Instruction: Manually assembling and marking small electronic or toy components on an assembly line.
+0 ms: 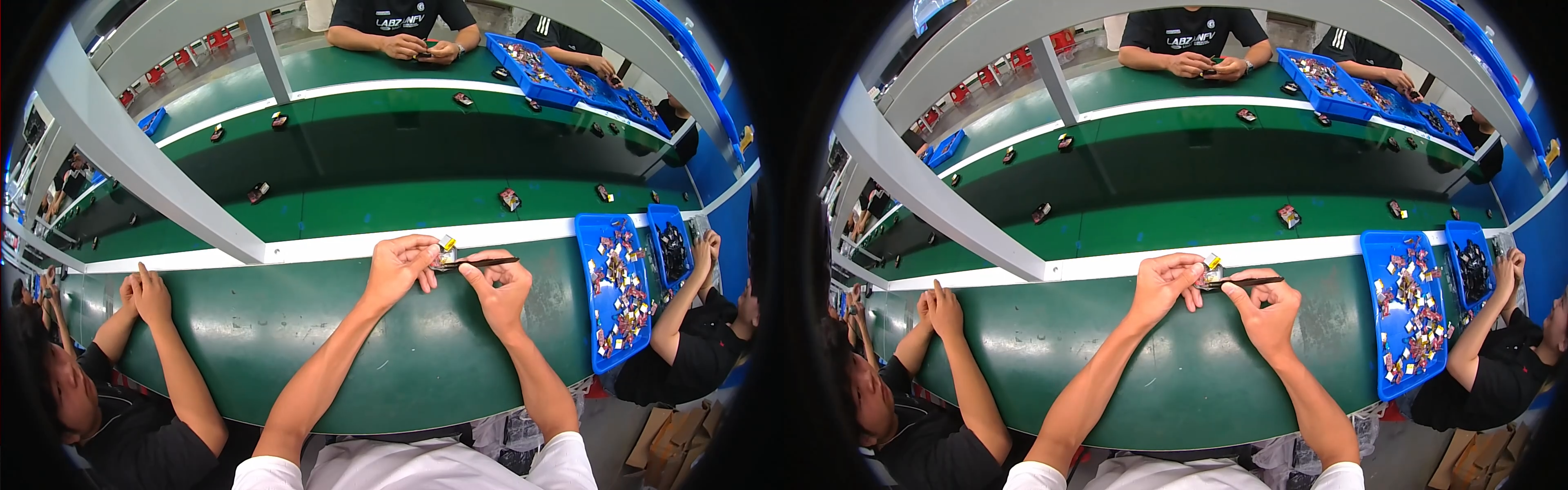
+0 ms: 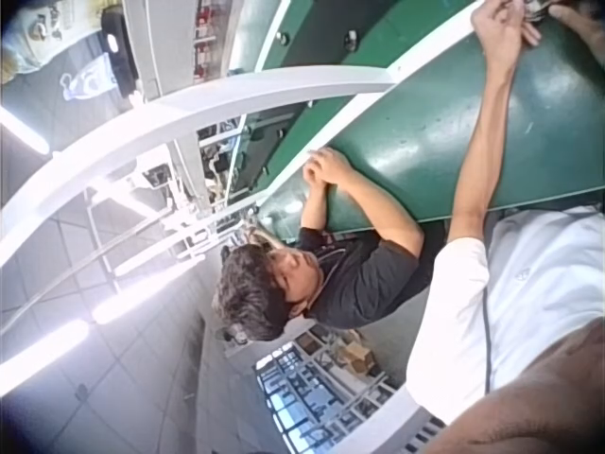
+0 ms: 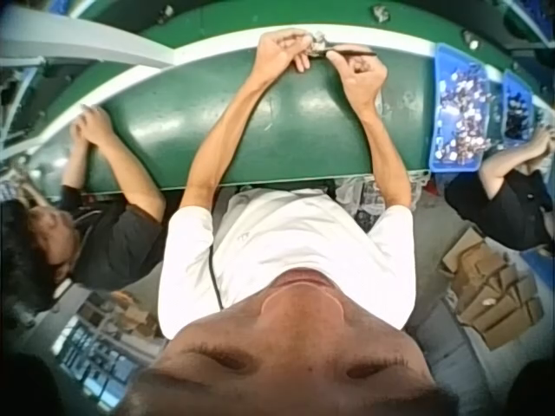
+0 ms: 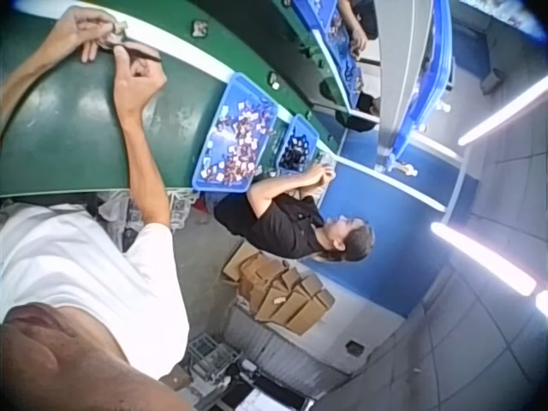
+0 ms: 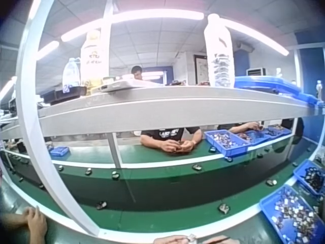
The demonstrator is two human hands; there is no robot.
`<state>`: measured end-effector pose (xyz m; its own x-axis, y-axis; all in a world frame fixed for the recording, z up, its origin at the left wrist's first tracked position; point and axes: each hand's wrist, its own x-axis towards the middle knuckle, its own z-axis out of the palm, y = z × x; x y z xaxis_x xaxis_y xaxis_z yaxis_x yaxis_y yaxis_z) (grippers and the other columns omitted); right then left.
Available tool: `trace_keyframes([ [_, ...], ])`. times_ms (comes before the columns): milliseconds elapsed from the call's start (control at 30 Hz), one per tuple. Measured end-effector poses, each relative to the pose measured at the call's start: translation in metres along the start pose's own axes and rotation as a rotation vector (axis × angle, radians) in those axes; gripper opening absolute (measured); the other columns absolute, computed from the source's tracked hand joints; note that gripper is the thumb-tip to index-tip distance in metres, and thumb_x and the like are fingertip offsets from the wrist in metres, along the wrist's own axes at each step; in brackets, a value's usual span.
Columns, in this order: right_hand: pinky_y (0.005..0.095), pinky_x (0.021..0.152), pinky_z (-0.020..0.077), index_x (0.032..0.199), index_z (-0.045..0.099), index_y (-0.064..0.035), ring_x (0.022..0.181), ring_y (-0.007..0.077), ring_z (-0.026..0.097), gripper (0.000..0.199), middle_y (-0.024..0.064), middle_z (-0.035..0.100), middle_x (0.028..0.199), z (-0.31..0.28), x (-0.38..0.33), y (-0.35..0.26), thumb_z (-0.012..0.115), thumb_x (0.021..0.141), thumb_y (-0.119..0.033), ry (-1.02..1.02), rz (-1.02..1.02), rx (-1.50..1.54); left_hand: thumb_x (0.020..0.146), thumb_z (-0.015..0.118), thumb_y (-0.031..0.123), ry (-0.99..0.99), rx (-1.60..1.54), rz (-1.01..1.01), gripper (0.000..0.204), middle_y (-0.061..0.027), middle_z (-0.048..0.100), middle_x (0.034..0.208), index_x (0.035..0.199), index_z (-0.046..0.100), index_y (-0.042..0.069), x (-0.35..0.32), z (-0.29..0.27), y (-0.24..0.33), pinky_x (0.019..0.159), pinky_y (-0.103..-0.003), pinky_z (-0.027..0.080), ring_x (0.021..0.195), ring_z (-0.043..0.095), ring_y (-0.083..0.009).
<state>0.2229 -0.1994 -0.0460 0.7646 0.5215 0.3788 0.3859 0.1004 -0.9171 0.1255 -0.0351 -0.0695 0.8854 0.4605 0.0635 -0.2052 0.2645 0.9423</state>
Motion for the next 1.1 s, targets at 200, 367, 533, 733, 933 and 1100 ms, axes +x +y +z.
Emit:
trace_keyframes([
  [200, 0.0186, 0.046, 0.0277, 0.088, 0.073, 0.003, 0.048, -0.0019, 0.04, 0.01, -0.0023, 0.07, 0.075, 0.0005, -0.0011, -0.0016, 0.081, 0.081, 0.001, 0.0, -0.042, -0.031, 0.098, 0.066, 0.008, 0.026, -0.004, -0.012, 0.023, -0.015, 0.07, 0.077, 0.112, 0.067, -0.01, 0.0001, 0.0004, -0.0001, 0.045, -0.028, 0.053, 0.055, 0.068, -0.0197],
  [367, 0.0207, 0.045, 0.0299, 0.084, 0.075, 0.0021, 0.045, 0.0005, 0.039, 0.009, 0.0029, 0.077, 0.089, -0.0002, -0.0024, 0.0004, 0.082, 0.078, 0.001, -0.015, -0.151, -0.14, 0.098, 0.066, 0.008, 0.025, -0.001, -0.007, 0.023, -0.0151, 0.07, 0.076, 0.112, 0.067, -0.011, 0.0003, 0.0013, 0.0003, 0.045, -0.028, 0.053, 0.055, 0.067, -0.0198],
  [533, 0.0215, 0.045, 0.0304, 0.081, 0.074, 0.002, 0.044, 0.0016, 0.038, 0.009, 0.0036, 0.077, 0.09, 0.0011, -0.0024, -0.0026, 0.082, 0.077, 0.001, -0.017, -0.169, -0.158, 0.098, 0.065, 0.007, 0.021, 0.01, -0.005, 0.023, -0.0151, 0.07, 0.076, 0.112, 0.066, -0.011, -0.0007, 0.0013, 0.001, 0.046, -0.028, 0.053, 0.055, 0.067, -0.0195],
  [733, 0.0219, 0.045, 0.031, 0.075, 0.071, 0.0027, 0.044, 0.0023, 0.038, 0.011, 0.0043, 0.078, 0.091, 0.0012, -0.0026, 0.001, 0.082, 0.077, 0.001, -0.009, -0.184, -0.166, 0.098, 0.065, 0.007, 0.023, 0.022, -0.022, 0.023, -0.0151, 0.07, 0.077, 0.113, 0.066, -0.011, 0.0003, 0.0011, -0.0002, 0.046, -0.028, 0.053, 0.056, 0.067, -0.0193],
  [933, 0.0226, 0.045, 0.0323, 0.067, 0.067, 0.0031, 0.044, 0.0034, 0.041, 0.018, 0.0051, 0.078, 0.09, 0.0009, -0.0024, 0.0024, 0.082, 0.076, 0.002, 0.001, -0.197, -0.157, 0.098, 0.065, 0.007, 0.018, 0.025, -0.016, 0.023, -0.015, 0.07, 0.076, 0.113, 0.066, -0.011, -0.0005, 0.0029, 0.0014, 0.047, -0.027, 0.053, 0.056, 0.067, -0.019],
  [1100, 0.0231, 0.046, 0.0337, 0.058, 0.059, 0.0026, 0.047, 0.0044, 0.048, 0.03, 0.0065, 0.078, 0.09, -0.0002, -0.0034, 0.0022, 0.082, 0.076, 0.002, -0.009, -0.192, -0.161, 0.098, 0.065, 0.007, 0.025, 0.018, -0.012, 0.024, -0.015, 0.07, 0.077, 0.113, 0.066, -0.011, 0.0, 0.0018, 0.0009, 0.047, -0.027, 0.053, 0.056, 0.068, -0.0191],
])
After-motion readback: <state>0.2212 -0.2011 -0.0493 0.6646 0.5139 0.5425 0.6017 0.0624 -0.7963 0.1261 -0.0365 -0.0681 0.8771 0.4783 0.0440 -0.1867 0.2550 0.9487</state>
